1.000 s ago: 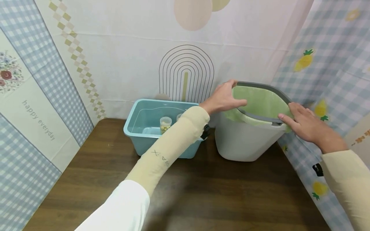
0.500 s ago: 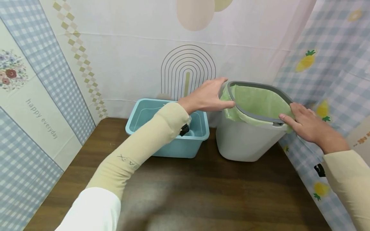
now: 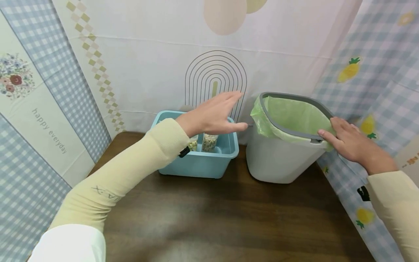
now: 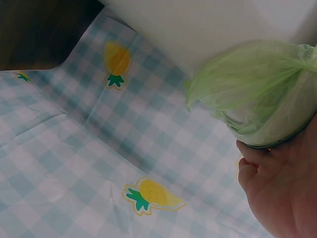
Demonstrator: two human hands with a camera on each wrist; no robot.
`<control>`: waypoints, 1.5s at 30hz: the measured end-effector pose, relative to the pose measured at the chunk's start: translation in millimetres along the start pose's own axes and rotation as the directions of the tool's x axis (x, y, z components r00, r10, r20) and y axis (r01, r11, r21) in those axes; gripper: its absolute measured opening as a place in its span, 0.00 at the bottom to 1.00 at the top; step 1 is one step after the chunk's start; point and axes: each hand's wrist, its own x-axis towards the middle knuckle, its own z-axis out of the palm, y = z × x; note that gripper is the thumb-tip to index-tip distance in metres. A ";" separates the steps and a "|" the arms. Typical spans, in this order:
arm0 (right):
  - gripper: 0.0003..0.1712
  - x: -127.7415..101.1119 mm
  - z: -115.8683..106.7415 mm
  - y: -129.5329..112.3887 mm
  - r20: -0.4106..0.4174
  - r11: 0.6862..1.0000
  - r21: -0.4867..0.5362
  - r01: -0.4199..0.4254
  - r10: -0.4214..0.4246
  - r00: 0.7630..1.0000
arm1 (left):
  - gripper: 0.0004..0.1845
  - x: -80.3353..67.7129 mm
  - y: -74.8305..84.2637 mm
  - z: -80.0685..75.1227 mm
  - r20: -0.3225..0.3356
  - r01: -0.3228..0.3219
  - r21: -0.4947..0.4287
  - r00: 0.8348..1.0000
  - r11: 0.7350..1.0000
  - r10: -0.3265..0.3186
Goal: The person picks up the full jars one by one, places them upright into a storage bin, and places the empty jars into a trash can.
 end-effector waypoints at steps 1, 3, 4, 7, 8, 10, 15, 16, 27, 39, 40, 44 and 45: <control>0.47 -0.4 -0.7 0.5 0.010 1.000 0.006 -0.008 0.008 1.000 | 0.53 -4.3 -3.0 0.7 0.005 0.002 0.008 1.000 1.000 -0.002; 0.48 -0.9 -2.3 1.3 0.018 1.000 0.011 -0.020 0.020 1.000 | 0.53 -12.7 -10.3 3.1 0.011 0.008 0.027 1.000 1.000 -0.008; 0.48 -1.0 -3.1 1.6 0.019 1.000 0.013 -0.023 0.023 1.000 | 0.53 -17.1 -14.8 5.0 0.011 0.013 0.034 1.000 0.999 -0.014; 0.49 -0.6 -4.6 0.6 0.016 1.000 0.010 -0.024 0.024 1.000 | 0.52 -31.1 -29.6 12.4 0.005 0.027 0.052 1.000 0.998 -0.027; 0.47 -0.1 -4.3 -0.1 0.005 1.000 0.007 -0.017 0.017 1.000 | 0.52 -36.2 -34.9 15.5 0.004 0.031 0.060 0.999 0.998 -0.032; 0.46 1.0 -3.2 -1.9 -0.005 1.000 0.004 -0.005 0.005 1.000 | 0.51 -47.0 -45.7 22.2 0.001 0.040 0.085 0.999 0.996 -0.041; 0.45 2.1 1.6 -4.9 -0.013 1.000 0.003 0.011 -0.011 1.000 | 0.51 -75.9 -68.2 41.1 -0.007 0.075 0.160 0.997 0.984 -0.074; 0.45 2.3 2.4 -4.8 -0.012 1.000 0.005 0.012 -0.012 1.000 | 0.52 -81.9 -72.0 45.0 -0.014 0.084 0.171 0.996 0.982 -0.083; 0.48 0.0 0.4 0.6 0.003 1.000 0.015 -0.008 0.008 1.000 | 0.53 -132.1 -101.4 74.5 -0.035 0.180 0.220 0.984 0.959 -0.177; 0.52 -4.8 -4.5 -2.6 0.014 0.998 0.011 -0.065 0.065 0.998 | 0.52 -155.0 -121.8 93.0 -0.027 0.229 0.184 0.973 0.956 -0.228; 0.53 -4.8 -6.3 -4.8 0.010 0.998 0.006 -0.065 0.065 0.998 | 0.52 -156.0 -122.6 93.2 -0.024 0.233 0.177 0.972 0.956 -0.232; 0.52 -3.3 -15.0 -19.8 -0.030 0.999 -0.025 -0.027 0.026 0.999 | 0.51 -159.3 -124.8 93.4 -0.011 0.247 0.160 0.969 0.956 -0.248; 0.51 -2.7 -17.1 -24.9 -0.034 0.999 -0.032 -0.013 0.012 0.999 | 0.51 -159.9 -125.0 93.5 -0.010 0.249 0.158 0.968 0.956 -0.250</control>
